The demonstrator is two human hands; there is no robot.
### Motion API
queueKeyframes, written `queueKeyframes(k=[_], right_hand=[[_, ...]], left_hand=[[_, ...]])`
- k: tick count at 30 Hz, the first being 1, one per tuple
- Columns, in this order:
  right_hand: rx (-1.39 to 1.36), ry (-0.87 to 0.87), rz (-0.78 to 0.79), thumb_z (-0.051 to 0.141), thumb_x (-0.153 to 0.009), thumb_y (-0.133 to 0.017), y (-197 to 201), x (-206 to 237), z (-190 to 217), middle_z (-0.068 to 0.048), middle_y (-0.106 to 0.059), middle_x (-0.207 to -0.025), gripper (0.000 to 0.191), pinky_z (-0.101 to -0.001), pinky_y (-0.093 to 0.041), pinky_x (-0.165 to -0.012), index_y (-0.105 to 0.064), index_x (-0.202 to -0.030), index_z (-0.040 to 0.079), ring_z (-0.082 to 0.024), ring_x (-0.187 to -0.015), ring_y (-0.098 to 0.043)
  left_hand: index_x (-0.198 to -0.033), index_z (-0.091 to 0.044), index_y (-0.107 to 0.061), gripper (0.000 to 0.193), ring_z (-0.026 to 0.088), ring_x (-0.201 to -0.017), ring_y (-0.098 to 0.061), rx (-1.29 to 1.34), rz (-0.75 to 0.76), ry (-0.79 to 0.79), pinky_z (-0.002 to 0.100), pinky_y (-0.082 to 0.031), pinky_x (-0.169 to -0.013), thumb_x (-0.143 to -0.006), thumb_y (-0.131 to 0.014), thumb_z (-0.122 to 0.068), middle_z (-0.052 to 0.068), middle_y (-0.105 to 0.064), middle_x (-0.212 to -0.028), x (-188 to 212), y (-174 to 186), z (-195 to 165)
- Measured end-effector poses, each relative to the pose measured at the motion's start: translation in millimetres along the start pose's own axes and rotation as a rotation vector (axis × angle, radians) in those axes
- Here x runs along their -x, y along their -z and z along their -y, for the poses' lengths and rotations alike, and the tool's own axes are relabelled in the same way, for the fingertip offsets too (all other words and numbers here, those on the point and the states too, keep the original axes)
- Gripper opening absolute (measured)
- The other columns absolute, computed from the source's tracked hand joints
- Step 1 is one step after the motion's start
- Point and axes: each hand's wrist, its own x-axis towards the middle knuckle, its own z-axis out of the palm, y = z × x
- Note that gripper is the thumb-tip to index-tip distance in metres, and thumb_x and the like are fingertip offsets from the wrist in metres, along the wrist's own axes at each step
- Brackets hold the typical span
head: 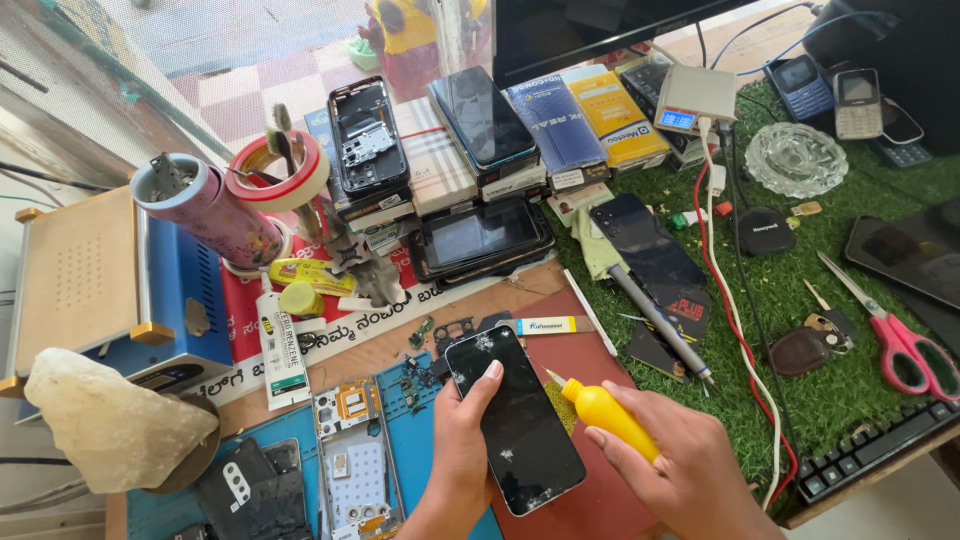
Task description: The person works on a disassembled smartphone at a cluttered repair bench. They apply liquid from a yellow squeeze bottle onto the phone frame, wipe the frame with a small sponge and paper, and use a metal pry tool to work along the frame edges, handling the phone and its separated back cover.
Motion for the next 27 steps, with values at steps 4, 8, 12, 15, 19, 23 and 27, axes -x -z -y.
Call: queueKeyframes(k=[4, 8, 12, 15, 19, 23, 27], right_hand=[[-0.015, 0.0, -0.039, 0.02, -0.077, -0.082, -2.0, -3.5, 1.1, -0.016, -0.078, -0.106, 0.043, -0.0354, -0.06, -0.077, -0.07, -0.112, -0.002, -0.031, -0.092, -0.078], [-0.011, 0.013, -0.062, 0.021, -0.077, -0.083, -3.2, -7.4, 1.1, -0.016, -0.078, -0.107, 0.044, -0.0356, -0.06, -0.077, -0.07, -0.112, -0.002, -0.031, -0.093, -0.078], [0.0, 0.037, -0.064, 0.021, -0.078, -0.082, -2.8, -10.1, 1.4, -0.017, -0.077, -0.107, 0.042, -0.0357, -0.06, -0.078, -0.07, -0.111, -0.002, -0.031, -0.093, -0.078], [0.012, 0.002, -0.032, 0.022, -0.078, -0.081, -2.8, -12.9, 1.7, -0.016, -0.078, -0.105, 0.043, -0.0356, -0.06, -0.077, -0.07, -0.112, -0.002, -0.03, -0.091, -0.078], [0.008, 0.026, -0.032, 0.022, -0.079, -0.08, -2.7, -15.9, 3.4, -0.017, -0.077, -0.106, 0.043, -0.0356, -0.06, -0.077, -0.07, -0.113, -0.002, -0.031, -0.091, -0.077], [-0.005, 0.018, -0.035, 0.021, -0.079, -0.079, -2.2, -20.6, 5.2, -0.017, -0.077, -0.106, 0.043, -0.0363, -0.059, -0.075, -0.069, -0.114, -0.002, -0.032, -0.091, -0.076], [-0.002, 0.001, -0.02, 0.021, -0.079, -0.079, -1.9, -23.0, 7.9, -0.017, -0.077, -0.105, 0.043, -0.037, -0.059, -0.074, -0.069, -0.114, -0.001, -0.033, -0.089, -0.076]], left_hand=[[-0.106, -0.005, -0.066, 0.026, 0.018, -0.069, -0.072, -0.009, -0.007, -0.006, 0.036, -0.061, -0.06, -0.087, -0.068, -0.024, 0.008, -0.073, -0.088, -1.5, 1.5, 1.6], [-0.104, -0.005, -0.066, 0.026, 0.019, -0.067, -0.071, -0.013, -0.007, -0.001, 0.037, -0.06, -0.059, -0.087, -0.069, -0.024, 0.008, -0.072, -0.086, -2.2, 2.5, 3.0], [-0.104, -0.005, -0.066, 0.026, 0.019, -0.066, -0.071, -0.009, -0.004, -0.011, 0.037, -0.06, -0.058, -0.087, -0.069, -0.023, 0.008, -0.072, -0.085, -2.9, 2.9, 3.2], [-0.104, -0.005, -0.065, 0.025, 0.019, -0.066, -0.071, -0.015, -0.003, -0.011, 0.037, -0.06, -0.058, -0.086, -0.068, -0.024, 0.008, -0.072, -0.085, -3.3, 3.3, 3.6], [-0.104, -0.005, -0.065, 0.026, 0.019, -0.066, -0.071, -0.025, -0.006, -0.011, 0.037, -0.06, -0.058, -0.087, -0.068, -0.024, 0.008, -0.072, -0.085, -3.8, 3.2, 3.3], [-0.104, -0.005, -0.066, 0.026, 0.019, -0.065, -0.071, -0.038, -0.007, -0.019, 0.036, -0.06, -0.057, -0.087, -0.069, -0.025, 0.008, -0.072, -0.085, -3.9, 1.6, 1.0], [-0.104, -0.006, -0.065, 0.026, 0.019, -0.066, -0.072, -0.039, -0.037, 0.023, 0.036, -0.06, -0.057, -0.086, -0.068, -0.025, 0.007, -0.073, -0.086, 0.2, 0.6, -0.2]])
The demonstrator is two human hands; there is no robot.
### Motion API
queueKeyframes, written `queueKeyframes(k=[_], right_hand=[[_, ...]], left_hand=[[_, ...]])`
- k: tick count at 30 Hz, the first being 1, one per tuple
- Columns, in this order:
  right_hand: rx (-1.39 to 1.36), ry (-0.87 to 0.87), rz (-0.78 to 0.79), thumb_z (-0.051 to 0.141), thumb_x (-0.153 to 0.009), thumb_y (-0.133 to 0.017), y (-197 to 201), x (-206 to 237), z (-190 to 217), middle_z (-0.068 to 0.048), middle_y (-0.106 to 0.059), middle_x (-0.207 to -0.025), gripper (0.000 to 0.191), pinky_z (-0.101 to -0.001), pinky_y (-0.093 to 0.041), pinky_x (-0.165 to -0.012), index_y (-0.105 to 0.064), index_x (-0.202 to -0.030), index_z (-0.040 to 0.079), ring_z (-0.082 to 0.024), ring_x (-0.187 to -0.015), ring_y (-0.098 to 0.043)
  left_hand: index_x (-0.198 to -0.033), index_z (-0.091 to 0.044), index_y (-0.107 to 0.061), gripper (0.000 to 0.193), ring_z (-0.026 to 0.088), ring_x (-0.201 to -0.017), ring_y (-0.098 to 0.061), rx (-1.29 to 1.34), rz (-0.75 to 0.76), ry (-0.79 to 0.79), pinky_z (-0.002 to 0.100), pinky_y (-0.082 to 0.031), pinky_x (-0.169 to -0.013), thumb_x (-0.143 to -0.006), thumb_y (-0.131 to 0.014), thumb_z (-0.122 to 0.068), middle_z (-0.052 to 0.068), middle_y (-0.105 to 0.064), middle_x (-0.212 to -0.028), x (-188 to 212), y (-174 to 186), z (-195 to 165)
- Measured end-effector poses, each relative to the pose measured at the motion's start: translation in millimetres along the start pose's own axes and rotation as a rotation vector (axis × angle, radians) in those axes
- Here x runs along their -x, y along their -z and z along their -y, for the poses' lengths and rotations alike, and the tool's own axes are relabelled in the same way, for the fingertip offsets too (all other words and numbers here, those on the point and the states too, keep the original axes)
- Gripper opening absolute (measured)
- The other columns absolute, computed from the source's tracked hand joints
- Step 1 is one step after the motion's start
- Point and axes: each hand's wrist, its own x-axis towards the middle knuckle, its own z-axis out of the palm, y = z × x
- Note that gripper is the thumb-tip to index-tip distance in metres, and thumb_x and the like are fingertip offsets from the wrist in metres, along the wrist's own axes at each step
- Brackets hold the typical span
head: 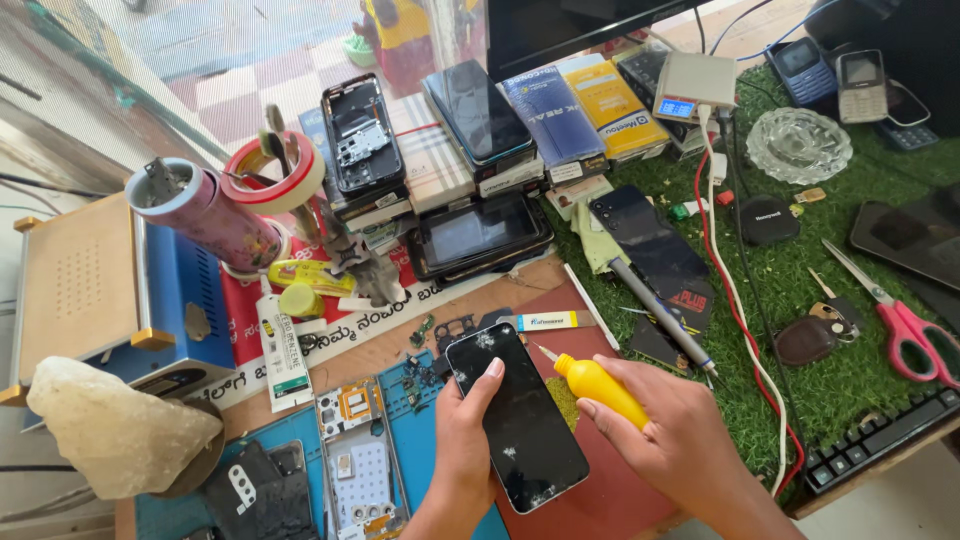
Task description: The person works on a disassembled smartphone at a cluttered repair bench. They apply liquid from a yellow squeeze bottle onto the phone frame, wipe the frame with a small sponge and paper, and use a metal pry tool to work along the frame edges, handling the phone and its separated back cover.
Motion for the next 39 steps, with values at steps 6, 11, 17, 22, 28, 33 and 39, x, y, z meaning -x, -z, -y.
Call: queueKeyframes(k=[6, 11, 17, 22, 28, 33, 39], right_hand=[[-0.026, -0.139, 0.005, 0.023, -0.08, -0.079, -3.9, -8.7, -4.5, -0.013, -0.078, -0.101, 0.041, -0.0341, -0.058, -0.075, -0.07, -0.116, 0.004, -0.027, -0.087, -0.077], [-0.486, -0.059, 0.019, 0.016, -0.091, -0.074, -12.7, -48.6, -24.2, -0.011, -0.07, -0.118, 0.045, -0.0338, -0.051, -0.095, -0.058, -0.131, 0.004, -0.019, -0.109, -0.066], [-0.795, -0.035, 0.169, 0.018, -0.093, -0.073, -43.7, -98.0, -27.1, -0.005, -0.068, -0.124, 0.044, -0.031, -0.055, -0.097, -0.049, -0.129, 0.006, -0.013, -0.111, -0.066], [-0.512, 0.045, 0.147, 0.018, -0.089, -0.079, -71.1, -124.7, -21.6, -0.008, -0.068, -0.112, 0.044, -0.0318, -0.059, -0.091, -0.056, -0.124, 0.003, -0.017, -0.104, -0.07], [-0.387, 0.13, 0.14, 0.016, -0.087, -0.079, -82.4, -130.5, -23.0, -0.011, -0.069, -0.108, 0.042, -0.0318, -0.06, -0.088, -0.058, -0.121, 0.002, -0.02, -0.1, -0.074], [-0.297, 0.201, 0.073, 0.017, -0.084, -0.08, -68.9, -126.6, -12.1, -0.014, -0.07, -0.111, 0.05, -0.0339, -0.058, -0.084, -0.057, -0.125, 0.0, -0.025, -0.098, -0.073], [-0.177, -0.164, -0.008, 0.024, -0.088, -0.076, -20.2, -64.5, 0.5, -0.005, -0.068, -0.073, 0.024, -0.0301, -0.047, -0.056, -0.069, -0.1, 0.004, -0.014, -0.06, -0.058]], left_hand=[[-0.108, -0.004, -0.065, 0.03, 0.019, -0.069, -0.073, -0.003, 0.039, -0.026, 0.037, -0.061, -0.062, -0.086, -0.069, -0.025, 0.009, -0.073, -0.09, 0.3, -0.5, 0.7], [-0.108, -0.004, -0.066, 0.03, 0.018, -0.072, -0.072, -0.023, 0.03, -0.038, 0.036, -0.06, -0.064, -0.086, -0.069, -0.025, 0.008, -0.073, -0.091, -1.0, 1.3, 2.4], [-0.107, -0.005, -0.067, 0.029, 0.017, -0.068, -0.069, -0.034, 0.029, -0.048, 0.035, -0.058, -0.061, -0.087, -0.068, -0.026, 0.007, -0.072, -0.088, -3.9, 4.6, 5.5], [-0.107, -0.005, -0.066, 0.027, 0.015, -0.067, -0.068, -0.038, 0.037, -0.064, 0.034, -0.057, -0.06, -0.089, -0.068, -0.026, 0.004, -0.07, -0.085, -5.8, 6.7, 5.5], [-0.107, -0.006, -0.067, 0.028, 0.015, -0.066, -0.068, -0.06, 0.018, -0.05, 0.033, -0.057, -0.059, -0.089, -0.068, -0.027, 0.004, -0.07, -0.085, -4.0, 5.9, 4.4], [-0.106, -0.006, -0.067, 0.028, 0.015, -0.067, -0.069, -0.061, 0.017, -0.049, 0.033, -0.057, -0.059, -0.089, -0.068, -0.028, 0.005, -0.071, -0.086, -3.0, 5.1, 3.8], [-0.105, -0.005, -0.067, 0.027, 0.015, -0.069, -0.069, -0.029, 0.039, -0.07, 0.033, -0.057, -0.062, -0.089, -0.069, -0.026, 0.005, -0.072, -0.087, -5.0, 6.1, 5.4]])
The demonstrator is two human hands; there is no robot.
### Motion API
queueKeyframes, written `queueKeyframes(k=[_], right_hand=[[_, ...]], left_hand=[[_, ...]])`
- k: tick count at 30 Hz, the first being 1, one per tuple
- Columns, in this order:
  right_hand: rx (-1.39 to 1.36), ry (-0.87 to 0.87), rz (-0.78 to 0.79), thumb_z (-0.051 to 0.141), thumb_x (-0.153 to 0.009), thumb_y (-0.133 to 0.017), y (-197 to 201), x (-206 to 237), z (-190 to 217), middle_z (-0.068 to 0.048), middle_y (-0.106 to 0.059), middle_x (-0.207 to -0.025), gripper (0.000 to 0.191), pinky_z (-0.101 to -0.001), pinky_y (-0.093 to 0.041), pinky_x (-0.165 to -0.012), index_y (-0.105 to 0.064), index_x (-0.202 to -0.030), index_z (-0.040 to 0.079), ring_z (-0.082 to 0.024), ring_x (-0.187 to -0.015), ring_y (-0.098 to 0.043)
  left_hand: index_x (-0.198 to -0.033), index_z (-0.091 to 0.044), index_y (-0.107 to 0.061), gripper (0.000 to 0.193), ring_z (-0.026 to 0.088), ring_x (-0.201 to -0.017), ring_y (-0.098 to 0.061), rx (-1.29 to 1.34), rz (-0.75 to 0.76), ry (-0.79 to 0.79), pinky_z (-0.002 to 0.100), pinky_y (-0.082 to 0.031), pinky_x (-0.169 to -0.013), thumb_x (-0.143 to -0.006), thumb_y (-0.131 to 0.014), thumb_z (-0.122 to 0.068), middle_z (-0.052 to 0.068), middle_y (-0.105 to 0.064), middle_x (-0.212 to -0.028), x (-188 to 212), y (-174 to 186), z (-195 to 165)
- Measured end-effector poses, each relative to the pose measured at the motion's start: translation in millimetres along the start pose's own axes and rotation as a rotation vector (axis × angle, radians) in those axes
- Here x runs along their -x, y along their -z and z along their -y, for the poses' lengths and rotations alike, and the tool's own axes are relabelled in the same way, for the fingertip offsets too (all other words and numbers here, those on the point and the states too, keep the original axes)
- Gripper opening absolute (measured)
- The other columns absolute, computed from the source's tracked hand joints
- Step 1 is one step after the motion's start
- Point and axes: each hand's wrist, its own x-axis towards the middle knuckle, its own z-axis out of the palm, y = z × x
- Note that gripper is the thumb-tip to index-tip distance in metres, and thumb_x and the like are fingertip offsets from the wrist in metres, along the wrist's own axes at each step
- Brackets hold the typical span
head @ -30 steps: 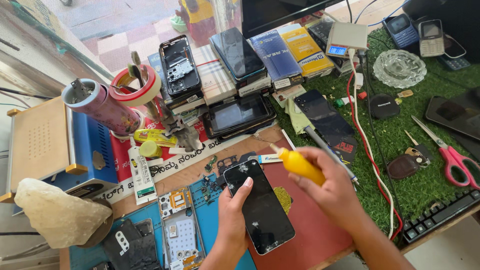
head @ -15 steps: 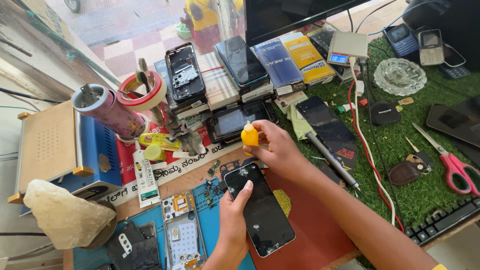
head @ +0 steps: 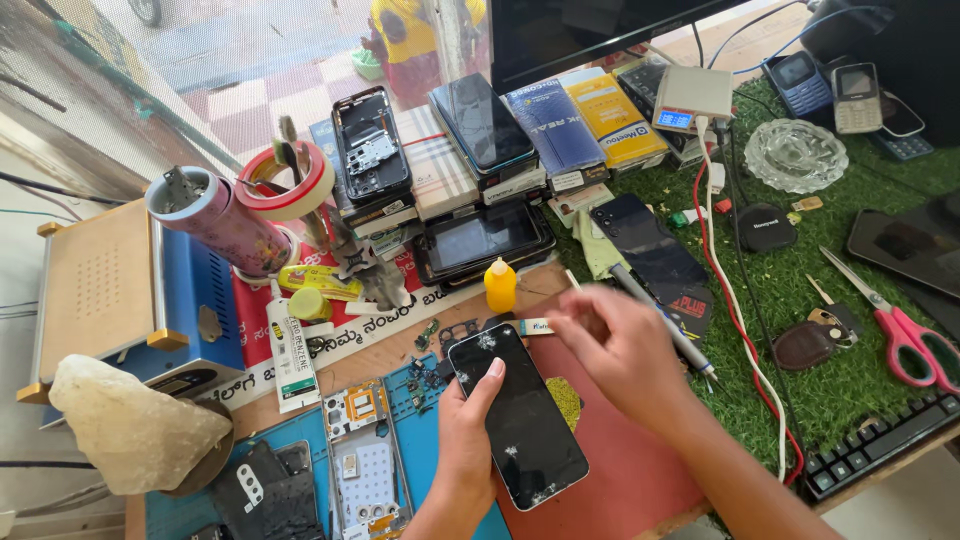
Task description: The person works on a disassembled smartphone at a cluttered repair bench. They apply liquid from a yellow squeeze bottle onto the phone frame, wipe the frame with a small sponge and paper, and use a metal pry tool to work along the frame edges, handling the phone and its separated back cover.
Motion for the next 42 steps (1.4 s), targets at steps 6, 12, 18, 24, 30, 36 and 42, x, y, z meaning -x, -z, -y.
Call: queueKeyframes(k=[6, 12, 18, 24, 30, 36, 42], right_hand=[[-0.396, -0.289, 0.509, 0.026, -0.098, -0.063, 11.6, 48.9, -28.2, 0.001, -0.064, -0.063, 0.029, -0.0253, -0.044, -0.049, -0.067, -0.081, 0.003, -0.007, -0.052, -0.055], [-0.626, -0.431, 0.642, 0.027, -0.102, -0.06, 6.5, 69.6, -58.4, 0.0, -0.063, -0.062, 0.031, -0.023, -0.04, -0.047, -0.064, -0.08, 0.005, -0.005, -0.049, -0.052], [-0.64, -0.443, 0.369, 0.027, -0.1, -0.061, -7.1, 95.8, -63.0, 0.002, -0.057, -0.058, 0.033, -0.0219, -0.032, -0.044, -0.064, -0.075, 0.005, -0.003, -0.047, -0.044], [-0.663, -0.402, 0.211, 0.025, -0.1, -0.062, -13.6, 103.7, -60.5, 0.004, -0.051, -0.058, 0.033, -0.0226, -0.031, -0.044, -0.063, -0.074, 0.004, -0.003, -0.049, -0.043], [-0.613, -0.3, 0.16, 0.024, -0.1, -0.061, -14.7, 101.3, -55.9, 0.004, -0.05, -0.058, 0.035, -0.0246, -0.037, -0.047, -0.062, -0.072, 0.003, -0.004, -0.051, -0.047], [-0.619, -0.264, 0.386, 0.023, -0.101, -0.06, 2.5, 93.0, -57.2, 0.006, -0.05, -0.062, 0.034, -0.0257, -0.035, -0.052, -0.063, -0.075, 0.003, -0.004, -0.058, -0.041], [-0.584, -0.273, 0.463, 0.024, -0.101, -0.064, 8.9, 94.6, -61.8, 0.006, -0.046, -0.061, 0.039, -0.0266, -0.033, -0.05, -0.054, -0.069, 0.003, -0.004, -0.057, -0.037]], left_hand=[[-0.106, -0.003, -0.067, 0.027, 0.014, -0.073, -0.07, 0.022, 0.087, -0.021, 0.032, -0.057, -0.065, -0.089, -0.069, -0.024, 0.005, -0.073, -0.09, 1.9, 0.9, 3.6], [-0.107, -0.004, -0.066, 0.027, 0.015, -0.072, -0.07, -0.02, 0.14, -0.009, 0.033, -0.058, -0.064, -0.087, -0.069, -0.022, 0.006, -0.073, -0.09, 6.9, -0.7, 6.0], [-0.109, -0.004, -0.066, 0.028, 0.014, -0.075, -0.07, -0.036, 0.155, -0.053, 0.032, -0.058, -0.067, -0.089, -0.069, -0.023, 0.005, -0.072, -0.092, 8.9, -4.1, 17.1], [-0.108, -0.005, -0.068, 0.027, 0.014, -0.077, -0.069, -0.062, 0.2, -0.06, 0.032, -0.057, -0.068, -0.088, -0.07, -0.023, 0.006, -0.072, -0.093, 9.4, -1.3, 21.0], [-0.107, -0.004, -0.067, 0.025, 0.013, -0.079, -0.069, -0.065, 0.165, -0.064, 0.031, -0.057, -0.07, -0.089, -0.071, -0.021, 0.005, -0.072, -0.094, 10.7, -4.7, 25.1], [-0.105, -0.003, -0.067, 0.026, 0.015, -0.071, -0.071, -0.049, 0.196, -0.045, 0.032, -0.058, -0.063, -0.089, -0.068, -0.023, 0.007, -0.074, -0.089, 13.5, -5.0, 15.0], [-0.104, -0.004, -0.066, 0.027, 0.018, -0.065, -0.071, -0.019, 0.157, -0.006, 0.034, -0.059, -0.058, -0.088, -0.066, -0.026, 0.008, -0.073, -0.084, 11.1, -6.0, 9.1]])
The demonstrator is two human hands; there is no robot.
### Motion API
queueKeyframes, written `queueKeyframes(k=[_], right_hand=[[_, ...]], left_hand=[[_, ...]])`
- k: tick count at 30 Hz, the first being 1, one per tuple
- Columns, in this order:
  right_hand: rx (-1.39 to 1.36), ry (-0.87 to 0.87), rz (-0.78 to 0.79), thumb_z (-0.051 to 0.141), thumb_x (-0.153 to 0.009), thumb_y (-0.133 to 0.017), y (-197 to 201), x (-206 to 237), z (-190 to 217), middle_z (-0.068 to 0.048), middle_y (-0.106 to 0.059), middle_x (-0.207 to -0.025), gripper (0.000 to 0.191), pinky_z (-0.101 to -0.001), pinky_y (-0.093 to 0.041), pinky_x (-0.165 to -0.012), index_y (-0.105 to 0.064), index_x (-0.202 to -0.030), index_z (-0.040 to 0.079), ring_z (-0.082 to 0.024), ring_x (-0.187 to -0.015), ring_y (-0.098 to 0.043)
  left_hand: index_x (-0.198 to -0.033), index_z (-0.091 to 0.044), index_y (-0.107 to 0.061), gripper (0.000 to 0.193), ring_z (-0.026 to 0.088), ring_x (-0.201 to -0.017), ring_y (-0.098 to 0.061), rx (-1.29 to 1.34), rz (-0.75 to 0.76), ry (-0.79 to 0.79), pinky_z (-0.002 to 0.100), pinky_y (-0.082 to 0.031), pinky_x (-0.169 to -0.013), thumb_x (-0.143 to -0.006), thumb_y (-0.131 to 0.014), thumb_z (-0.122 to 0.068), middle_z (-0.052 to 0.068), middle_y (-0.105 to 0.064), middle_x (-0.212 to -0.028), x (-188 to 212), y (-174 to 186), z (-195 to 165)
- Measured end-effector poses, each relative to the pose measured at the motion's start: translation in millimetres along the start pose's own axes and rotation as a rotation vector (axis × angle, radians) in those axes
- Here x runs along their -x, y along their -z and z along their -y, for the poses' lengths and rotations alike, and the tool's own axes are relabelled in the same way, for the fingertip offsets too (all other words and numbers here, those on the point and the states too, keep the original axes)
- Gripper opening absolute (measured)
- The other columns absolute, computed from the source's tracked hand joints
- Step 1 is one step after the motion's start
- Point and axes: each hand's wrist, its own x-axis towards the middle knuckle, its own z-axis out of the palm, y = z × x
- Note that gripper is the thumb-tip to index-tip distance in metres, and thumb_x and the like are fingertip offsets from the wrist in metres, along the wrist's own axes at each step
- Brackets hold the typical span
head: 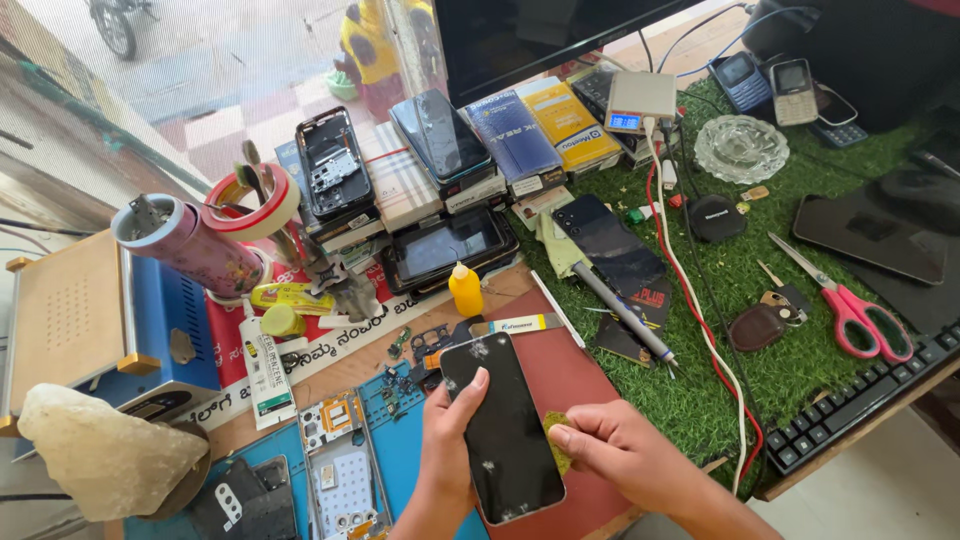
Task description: The person works on a disassembled smartphone at a cluttered repair bench. They apply liquid from a yellow squeeze bottle onto the phone frame, wipe the frame with a small sponge and paper, and use a metal pry tool to work along the frame edges, handling the phone and its separated back cover.
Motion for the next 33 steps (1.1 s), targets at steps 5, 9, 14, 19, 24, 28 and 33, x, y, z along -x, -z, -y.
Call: queueKeyframes(k=[5, 9, 14, 19, 24, 28, 33], right_hand=[[-0.027, 0.002, -0.045, 0.023, -0.1, -0.063, -5.9, 2.7, -3.7, 0.005, -0.052, -0.062, 0.034, -0.0257, -0.035, -0.051, -0.061, -0.072, 0.003, -0.004, -0.057, -0.043], [-0.119, 0.012, -0.111, 0.023, -0.101, -0.06, -12.6, -0.1, -4.8, 0.005, -0.054, -0.062, 0.034, -0.0246, -0.036, -0.051, -0.067, -0.077, 0.002, -0.004, -0.055, -0.045], [-0.234, -0.059, -0.216, 0.023, -0.099, -0.061, -18.7, 3.1, -12.3, 0.006, -0.048, -0.061, 0.03, -0.024, -0.03, -0.047, -0.068, -0.079, 0.002, -0.003, -0.052, -0.039], [-0.217, -0.03, -0.322, 0.024, -0.101, -0.06, -27.7, 5.4, -18.4, 0.007, -0.046, -0.061, 0.032, -0.0238, -0.029, -0.047, -0.066, -0.077, 0.003, -0.003, -0.053, -0.039], [-0.209, -0.037, -0.003, 0.024, -0.102, -0.059, -8.5, 8.5, -6.7, 0.005, -0.057, -0.07, 0.033, -0.0233, -0.039, -0.056, -0.066, -0.079, 0.001, -0.003, -0.063, -0.048], [-0.147, -0.038, 0.101, 0.025, -0.102, -0.06, -1.4, 5.2, 0.4, 0.002, -0.062, -0.069, 0.035, -0.025, -0.045, -0.06, -0.064, -0.077, 0.001, -0.005, -0.064, -0.053], [-0.113, -0.055, 0.009, 0.026, -0.102, -0.061, -2.7, 5.8, -2.8, 0.004, -0.054, -0.065, 0.037, -0.0256, -0.039, -0.054, -0.06, -0.073, 0.002, -0.004, -0.061, -0.046]], left_hand=[[-0.106, -0.004, -0.065, 0.029, 0.016, -0.067, -0.07, -0.037, 0.028, 0.04, 0.033, -0.058, -0.059, -0.09, -0.068, -0.028, 0.007, -0.071, -0.085, -0.8, 0.8, 6.5], [-0.106, -0.004, -0.064, 0.029, 0.016, -0.067, -0.069, -0.029, 0.023, 0.045, 0.033, -0.058, -0.06, -0.09, -0.069, -0.027, 0.008, -0.07, -0.086, -0.2, -0.1, 10.5], [-0.107, -0.004, -0.065, 0.028, 0.015, -0.072, -0.071, -0.057, 0.046, 0.016, 0.032, -0.058, -0.063, -0.089, -0.069, -0.024, 0.006, -0.072, -0.089, -0.4, -0.3, 12.1], [-0.108, -0.004, -0.066, 0.026, 0.013, -0.077, -0.071, -0.056, 0.054, 0.005, 0.031, -0.059, -0.068, -0.088, -0.07, -0.021, 0.004, -0.074, -0.093, 0.1, -1.1, 11.8], [-0.105, -0.002, -0.068, 0.025, 0.014, -0.067, -0.069, -0.063, 0.05, -0.012, 0.031, -0.057, -0.06, -0.09, -0.069, -0.023, 0.006, -0.071, -0.086, -0.8, 2.7, 5.8], [-0.103, -0.002, -0.066, 0.024, 0.016, -0.066, -0.07, -0.054, 0.099, 0.004, 0.032, -0.057, -0.059, -0.089, -0.069, -0.022, 0.008, -0.072, -0.084, -3.3, 7.2, 7.1], [-0.103, -0.003, -0.067, 0.024, 0.013, -0.072, -0.07, -0.133, 0.085, 0.017, 0.031, -0.057, -0.064, -0.089, -0.07, -0.022, 0.005, -0.073, -0.087, -5.5, 11.0, 16.1]])
